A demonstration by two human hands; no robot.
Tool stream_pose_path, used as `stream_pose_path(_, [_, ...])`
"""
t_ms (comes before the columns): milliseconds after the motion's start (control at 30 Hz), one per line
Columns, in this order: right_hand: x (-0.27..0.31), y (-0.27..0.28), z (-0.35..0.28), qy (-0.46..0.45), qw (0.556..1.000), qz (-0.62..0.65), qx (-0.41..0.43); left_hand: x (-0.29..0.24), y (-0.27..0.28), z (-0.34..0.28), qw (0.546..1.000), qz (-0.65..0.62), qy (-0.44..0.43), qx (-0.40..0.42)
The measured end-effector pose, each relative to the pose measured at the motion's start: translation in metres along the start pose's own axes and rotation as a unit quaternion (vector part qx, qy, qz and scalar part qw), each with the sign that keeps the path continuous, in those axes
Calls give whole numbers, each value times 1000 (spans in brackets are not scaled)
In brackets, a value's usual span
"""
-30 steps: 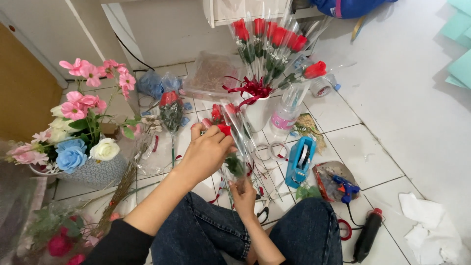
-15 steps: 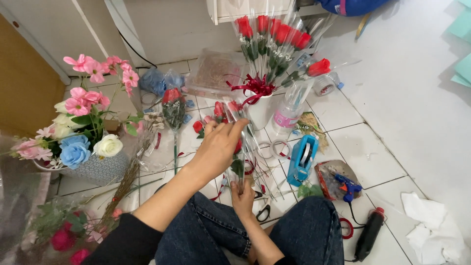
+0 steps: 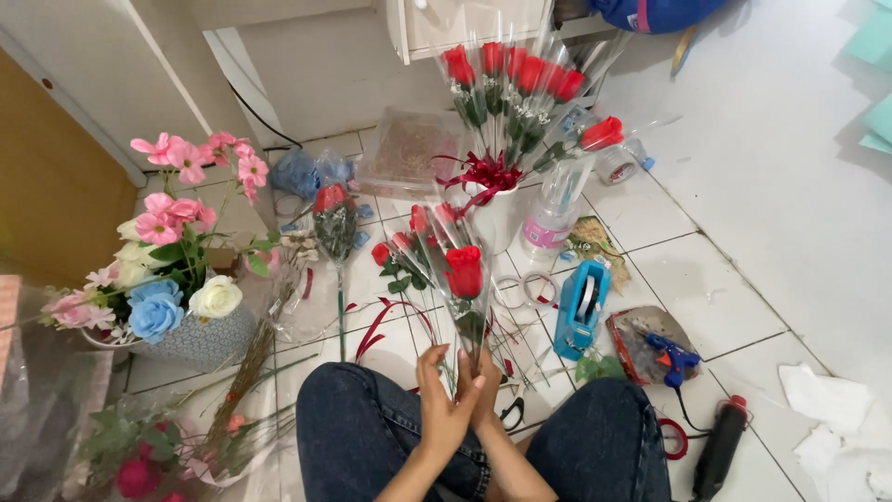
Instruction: The person sits on the floor and wraps a red artificial rose in clear cellophane. They secure the wrapping with a red ribbon, tie a knot, and trim the excess ribbon with scissors. The person then places the wrapped rose into a vase with other similar roses.
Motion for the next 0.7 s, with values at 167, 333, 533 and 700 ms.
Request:
stream_pose_path(167, [0, -1, -5, 8, 998, 50, -20, 7, -30, 11, 997, 25, 44, 60])
stream_pose_path(333, [-6, -6, 3, 28, 992, 116, -49, -9, -25, 26, 999, -11, 39, 19])
stream_pose_path(533, [-16, -11, -5, 41, 975, 204, -74, 35, -11, 52, 993, -39, 114, -11])
stream_pose_path(700, [-30, -18, 0, -112, 955, 276, 10, 44, -10, 68, 972, -208, 77, 80])
Point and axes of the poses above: each hand's wrist, its own z-axis towards the middle knuckle, its own y-axis out of the back of the hand, x = y × z, the point moved 9 cm from there along z, towards the middle knuckle, and after that the axes turned 13 degrees about y, right-handed, at the moved point
